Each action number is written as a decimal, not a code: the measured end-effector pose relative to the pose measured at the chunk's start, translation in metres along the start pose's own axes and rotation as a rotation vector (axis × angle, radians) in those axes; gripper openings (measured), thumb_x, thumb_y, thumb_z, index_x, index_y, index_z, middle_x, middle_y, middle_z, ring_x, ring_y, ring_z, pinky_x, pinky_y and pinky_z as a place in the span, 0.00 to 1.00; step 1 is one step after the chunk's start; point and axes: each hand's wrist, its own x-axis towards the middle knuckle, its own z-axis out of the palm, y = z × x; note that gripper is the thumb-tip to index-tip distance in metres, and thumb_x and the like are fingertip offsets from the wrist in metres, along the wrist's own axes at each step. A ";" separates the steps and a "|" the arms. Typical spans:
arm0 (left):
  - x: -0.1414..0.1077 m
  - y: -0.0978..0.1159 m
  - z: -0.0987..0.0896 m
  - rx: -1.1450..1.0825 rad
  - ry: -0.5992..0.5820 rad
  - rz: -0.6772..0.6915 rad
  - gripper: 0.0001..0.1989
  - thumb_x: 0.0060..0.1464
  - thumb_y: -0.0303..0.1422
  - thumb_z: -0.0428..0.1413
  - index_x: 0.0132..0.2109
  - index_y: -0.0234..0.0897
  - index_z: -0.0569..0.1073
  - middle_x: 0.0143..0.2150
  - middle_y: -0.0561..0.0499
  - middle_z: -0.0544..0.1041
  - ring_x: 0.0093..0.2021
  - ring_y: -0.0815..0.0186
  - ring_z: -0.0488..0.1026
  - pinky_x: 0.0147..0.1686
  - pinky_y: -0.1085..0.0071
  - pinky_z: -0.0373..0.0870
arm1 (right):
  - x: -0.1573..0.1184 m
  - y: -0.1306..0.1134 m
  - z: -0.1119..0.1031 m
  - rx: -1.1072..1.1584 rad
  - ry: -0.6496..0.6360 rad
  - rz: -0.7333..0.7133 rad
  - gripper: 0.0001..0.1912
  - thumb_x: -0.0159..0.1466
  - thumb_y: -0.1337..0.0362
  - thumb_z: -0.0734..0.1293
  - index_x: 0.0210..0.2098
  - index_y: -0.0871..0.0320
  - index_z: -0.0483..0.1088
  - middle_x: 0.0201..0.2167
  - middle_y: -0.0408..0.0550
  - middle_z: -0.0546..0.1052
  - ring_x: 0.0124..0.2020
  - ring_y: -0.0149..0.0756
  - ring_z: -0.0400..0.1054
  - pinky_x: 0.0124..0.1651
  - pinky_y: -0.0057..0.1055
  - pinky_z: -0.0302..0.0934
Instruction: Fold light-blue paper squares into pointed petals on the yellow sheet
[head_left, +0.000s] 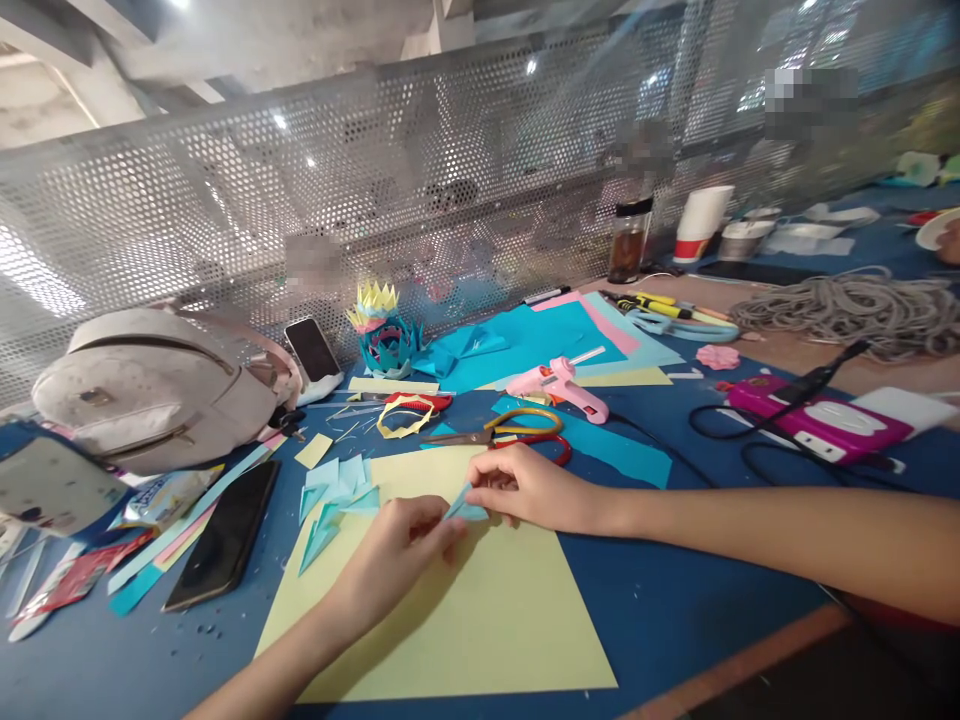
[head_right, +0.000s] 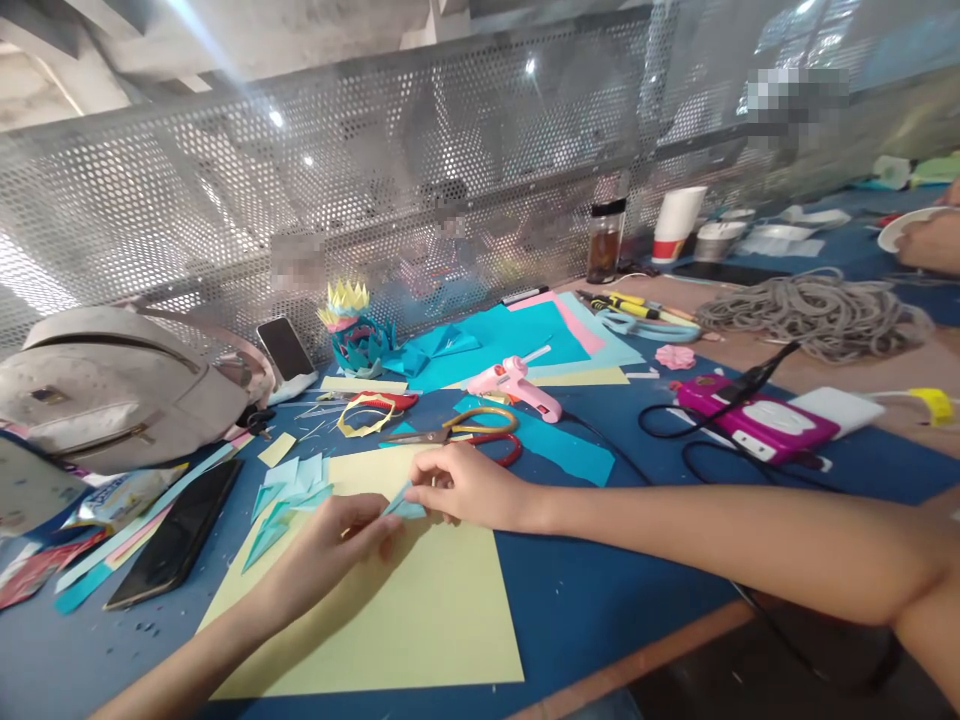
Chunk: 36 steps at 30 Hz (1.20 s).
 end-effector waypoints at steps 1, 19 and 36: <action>-0.001 0.000 0.000 -0.009 -0.017 -0.002 0.22 0.63 0.45 0.51 0.27 0.35 0.75 0.23 0.53 0.75 0.25 0.70 0.65 0.28 0.74 0.58 | -0.001 -0.001 0.001 0.001 0.003 -0.007 0.17 0.63 0.51 0.69 0.30 0.60 0.70 0.21 0.40 0.69 0.20 0.28 0.64 0.22 0.22 0.57; -0.005 -0.008 0.019 -0.298 0.022 0.018 0.29 0.65 0.54 0.50 0.33 0.32 0.80 0.16 0.53 0.71 0.18 0.71 0.63 0.24 0.75 0.57 | -0.008 -0.002 0.006 0.130 -0.111 -0.075 0.25 0.65 0.45 0.67 0.25 0.61 0.67 0.21 0.41 0.68 0.21 0.26 0.61 0.23 0.22 0.56; -0.014 0.000 0.011 -0.218 0.045 0.097 0.32 0.64 0.57 0.48 0.25 0.36 0.73 0.16 0.52 0.69 0.20 0.69 0.65 0.27 0.73 0.61 | -0.008 0.001 0.006 0.221 -0.116 -0.064 0.26 0.65 0.44 0.69 0.27 0.63 0.72 0.20 0.40 0.67 0.21 0.26 0.62 0.25 0.23 0.56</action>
